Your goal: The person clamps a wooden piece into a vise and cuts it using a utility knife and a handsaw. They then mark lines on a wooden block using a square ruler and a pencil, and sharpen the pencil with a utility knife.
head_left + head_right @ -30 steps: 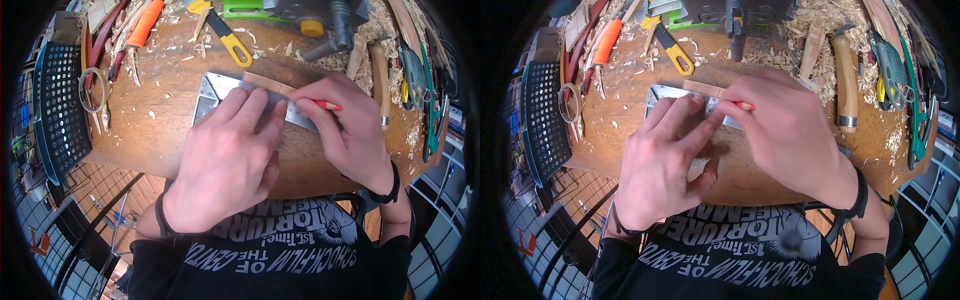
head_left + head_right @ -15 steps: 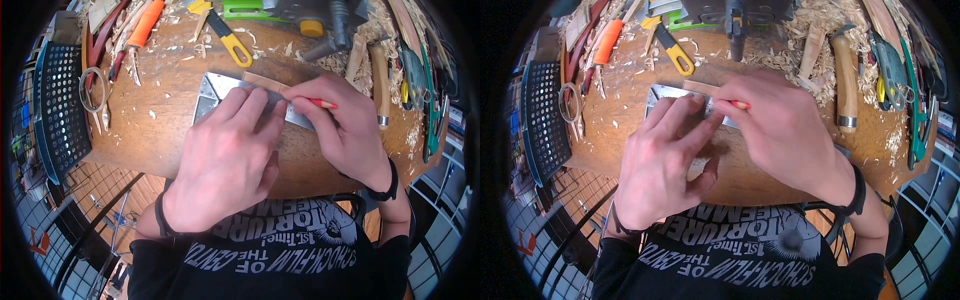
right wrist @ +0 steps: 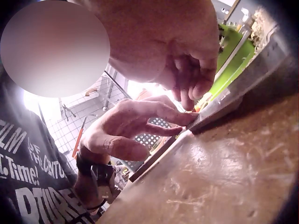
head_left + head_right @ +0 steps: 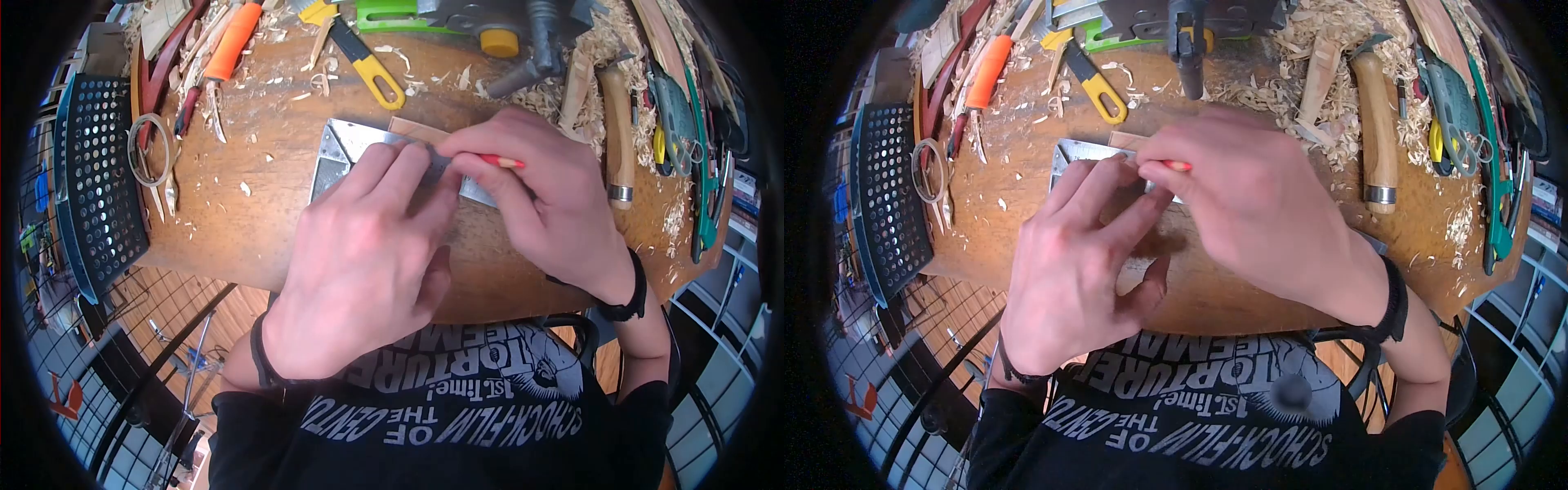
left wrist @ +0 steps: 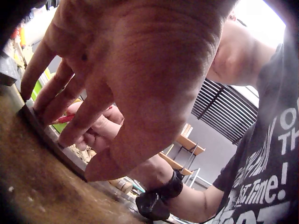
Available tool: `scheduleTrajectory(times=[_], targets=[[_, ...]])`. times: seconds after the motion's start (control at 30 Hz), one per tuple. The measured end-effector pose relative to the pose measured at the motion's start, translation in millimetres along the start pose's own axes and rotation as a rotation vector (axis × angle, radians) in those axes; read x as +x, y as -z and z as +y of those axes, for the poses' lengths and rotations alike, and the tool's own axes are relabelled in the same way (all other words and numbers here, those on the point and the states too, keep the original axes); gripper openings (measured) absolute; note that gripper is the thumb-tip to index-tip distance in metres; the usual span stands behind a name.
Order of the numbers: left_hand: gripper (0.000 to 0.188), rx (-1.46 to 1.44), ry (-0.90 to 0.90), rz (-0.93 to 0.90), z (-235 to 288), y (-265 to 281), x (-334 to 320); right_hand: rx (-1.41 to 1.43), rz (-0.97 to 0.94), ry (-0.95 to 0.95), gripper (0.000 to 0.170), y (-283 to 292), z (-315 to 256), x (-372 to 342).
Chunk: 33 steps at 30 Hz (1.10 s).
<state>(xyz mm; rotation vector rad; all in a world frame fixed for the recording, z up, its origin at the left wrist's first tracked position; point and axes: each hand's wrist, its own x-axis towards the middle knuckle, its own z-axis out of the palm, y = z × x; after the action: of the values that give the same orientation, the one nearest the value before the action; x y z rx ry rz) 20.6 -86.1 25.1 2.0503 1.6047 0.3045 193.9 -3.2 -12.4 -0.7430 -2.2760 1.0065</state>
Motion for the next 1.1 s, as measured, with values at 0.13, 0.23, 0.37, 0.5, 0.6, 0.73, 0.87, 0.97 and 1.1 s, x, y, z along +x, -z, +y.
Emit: scheduleTrajectory(times=[0.13, 0.23, 0.37, 0.5, 0.6, 0.73, 0.87, 0.97, 1.1], targets=[[0.051, 0.004, 0.002, 0.014, -0.1, -1.1, -0.4, 0.023, 0.016, 0.035, 0.015, -7.2, 0.8, 6.5], [0.051, 0.017, -0.036, 0.039, -2.2, -3.3, -2.1, 0.065, 0.000, -0.004, 0.016, -10.3, 3.8, 8.5], [0.052, 0.019, -0.045, 0.044, -4.8, -5.2, -3.3, 0.174, -0.007, -0.140, 0.016, -11.9, 2.7, 9.8], [0.057, 0.022, -0.047, 0.045, -5.2, -4.6, -4.1, 0.146, -0.026, -0.152, 0.016, -4.7, -6.1, 7.8], [0.061, 0.017, -0.049, 0.033, -6.3, -3.8, -4.2, 0.144, -0.061, -0.252, 0.016, 7.0, -9.3, -0.2], [0.062, 0.007, -0.044, 0.015, -5.6, -2.7, -3.6, 0.039, -0.053, -0.154, 0.016, 7.1, -4.9, -4.5], [0.061, -0.010, -0.039, 0.018, -6.5, -3.0, -4.9, 0.070, -0.067, -0.116, 0.016, -0.8, -5.2, 3.2], [0.058, -0.002, -0.051, 0.023, -7.1, -3.9, -4.4, 0.101, -0.048, -0.078, 0.016, -8.5, -2.4, 11.4], [0.056, -0.004, -0.054, 0.033, -6.2, -3.8, -4.1, 0.135, -0.082, -0.139, 0.016, -10.3, 1.3, 17.6]])
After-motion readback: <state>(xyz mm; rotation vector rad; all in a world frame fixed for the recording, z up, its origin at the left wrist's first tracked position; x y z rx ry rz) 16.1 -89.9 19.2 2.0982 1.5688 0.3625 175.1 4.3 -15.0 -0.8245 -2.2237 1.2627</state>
